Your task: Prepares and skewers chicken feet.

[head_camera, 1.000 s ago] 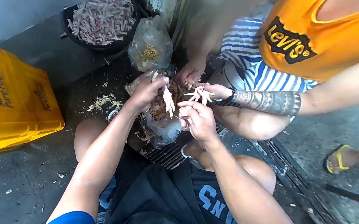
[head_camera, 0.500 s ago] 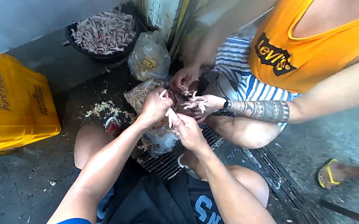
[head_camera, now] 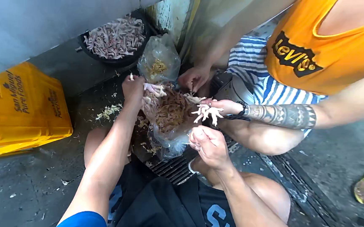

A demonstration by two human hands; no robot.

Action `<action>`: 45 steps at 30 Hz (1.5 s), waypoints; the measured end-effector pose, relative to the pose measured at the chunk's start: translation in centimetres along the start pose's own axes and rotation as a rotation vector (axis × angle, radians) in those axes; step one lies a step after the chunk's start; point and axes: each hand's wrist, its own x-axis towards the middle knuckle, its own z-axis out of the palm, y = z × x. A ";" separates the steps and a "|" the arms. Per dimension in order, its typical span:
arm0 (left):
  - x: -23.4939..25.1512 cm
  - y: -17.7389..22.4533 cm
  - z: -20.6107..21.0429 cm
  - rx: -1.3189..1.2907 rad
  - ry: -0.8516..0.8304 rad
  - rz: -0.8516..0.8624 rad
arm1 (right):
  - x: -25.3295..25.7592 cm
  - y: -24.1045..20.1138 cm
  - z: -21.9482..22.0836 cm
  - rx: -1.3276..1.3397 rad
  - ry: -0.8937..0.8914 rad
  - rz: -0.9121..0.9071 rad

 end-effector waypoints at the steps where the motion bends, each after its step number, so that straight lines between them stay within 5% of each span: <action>1: 0.0 0.6 -0.4 -0.072 0.003 -0.002 | 0.0 0.1 -0.5 -0.006 0.008 0.036; 6: -4.3 0.6 0.8 -0.123 -0.211 -0.048 | 2.1 0.4 -1.1 -0.076 0.040 0.261; 11: -6.4 -0.7 2.4 0.074 -0.287 -0.018 | 2.4 2.5 0.2 0.105 0.007 0.241; 16: -7.5 -2.7 2.9 0.391 -0.339 0.050 | 2.4 2.9 0.8 -0.505 0.066 0.007; 19: -7.2 -3.0 3.0 0.442 -0.295 0.073 | 2.3 2.6 0.8 -0.575 0.051 -0.050; 27: -1.9 -1.0 0.0 0.026 -0.027 -0.092 | 1.1 1.9 1.3 -0.404 0.050 -0.141; 33: -4.8 -0.4 1.0 -0.078 -0.186 -0.121 | 2.5 2.6 0.5 0.100 0.215 0.044; 39: -5.9 -1.1 2.1 0.066 -0.293 -0.034 | 2.4 2.1 0.7 0.351 0.088 0.219; 41: -6.2 -1.3 2.1 0.177 -0.311 0.010 | 2.2 2.4 0.6 0.291 0.033 0.210; 45: -6.9 -1.7 2.3 0.398 -0.360 0.058 | 2.1 2.7 1.2 -0.238 0.010 0.077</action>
